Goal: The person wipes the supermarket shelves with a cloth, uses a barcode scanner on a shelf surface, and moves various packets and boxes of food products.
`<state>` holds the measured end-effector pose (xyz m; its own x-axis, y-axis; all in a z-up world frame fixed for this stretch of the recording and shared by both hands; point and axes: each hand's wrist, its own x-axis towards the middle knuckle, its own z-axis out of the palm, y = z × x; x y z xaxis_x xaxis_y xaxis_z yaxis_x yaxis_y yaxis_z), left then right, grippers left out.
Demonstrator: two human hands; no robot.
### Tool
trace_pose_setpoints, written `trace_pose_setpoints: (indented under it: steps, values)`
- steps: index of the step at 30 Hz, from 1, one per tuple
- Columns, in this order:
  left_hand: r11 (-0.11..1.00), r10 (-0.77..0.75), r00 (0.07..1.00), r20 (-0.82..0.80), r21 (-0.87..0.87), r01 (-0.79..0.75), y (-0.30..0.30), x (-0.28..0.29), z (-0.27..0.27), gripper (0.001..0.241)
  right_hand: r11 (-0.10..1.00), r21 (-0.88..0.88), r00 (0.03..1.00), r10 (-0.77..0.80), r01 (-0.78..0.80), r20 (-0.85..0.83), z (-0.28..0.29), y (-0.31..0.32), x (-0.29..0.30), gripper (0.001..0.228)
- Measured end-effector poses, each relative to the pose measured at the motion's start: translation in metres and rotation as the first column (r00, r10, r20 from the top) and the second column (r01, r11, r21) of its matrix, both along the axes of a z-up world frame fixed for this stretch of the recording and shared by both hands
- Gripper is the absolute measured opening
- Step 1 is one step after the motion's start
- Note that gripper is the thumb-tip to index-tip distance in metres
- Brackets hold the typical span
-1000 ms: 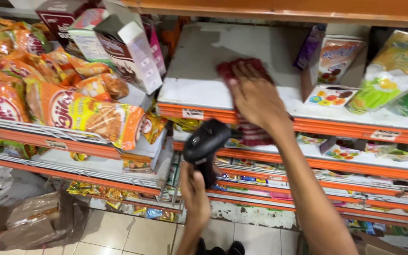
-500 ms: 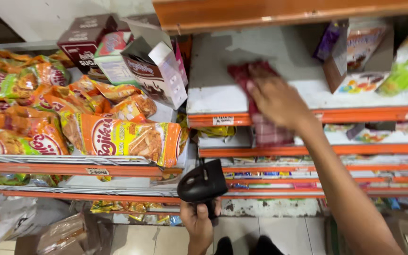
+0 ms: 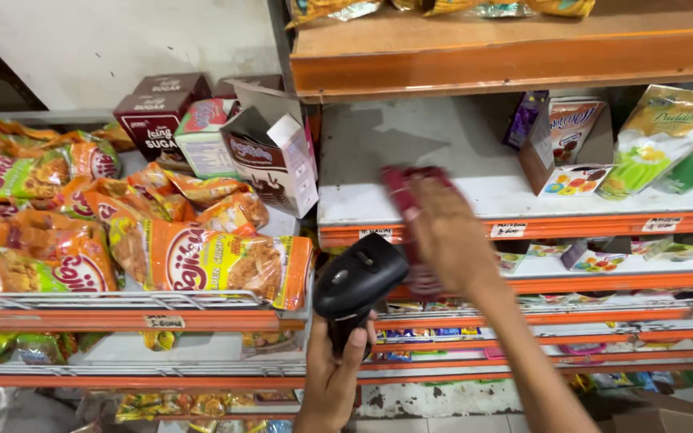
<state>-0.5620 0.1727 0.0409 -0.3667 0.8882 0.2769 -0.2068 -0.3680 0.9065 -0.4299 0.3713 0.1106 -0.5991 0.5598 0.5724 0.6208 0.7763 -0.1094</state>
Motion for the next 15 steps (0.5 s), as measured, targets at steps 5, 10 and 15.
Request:
trace_pose_setpoints:
  steps: [5,10,15]
  values:
    - [0.998,-0.038,0.997,-0.067,-0.043,0.035,-0.010,-0.007,0.012,0.047,0.985,-0.137,0.993,-0.112,0.107,-0.030,-0.010,0.093,0.005,0.050]
    - [1.000,-0.027,1.000,-0.015,-0.001,0.027,-0.009,0.011,0.019,0.048,0.957,-0.284,0.988,0.096,-0.059,0.118,-0.012,0.070,-0.083,0.049]
    - [0.989,0.124,0.934,-0.336,0.116,-0.089,-0.032,0.000,0.039,0.054,0.984,-0.077,0.987,0.162,-0.162,-0.015,0.002,0.006,-0.056,0.048]
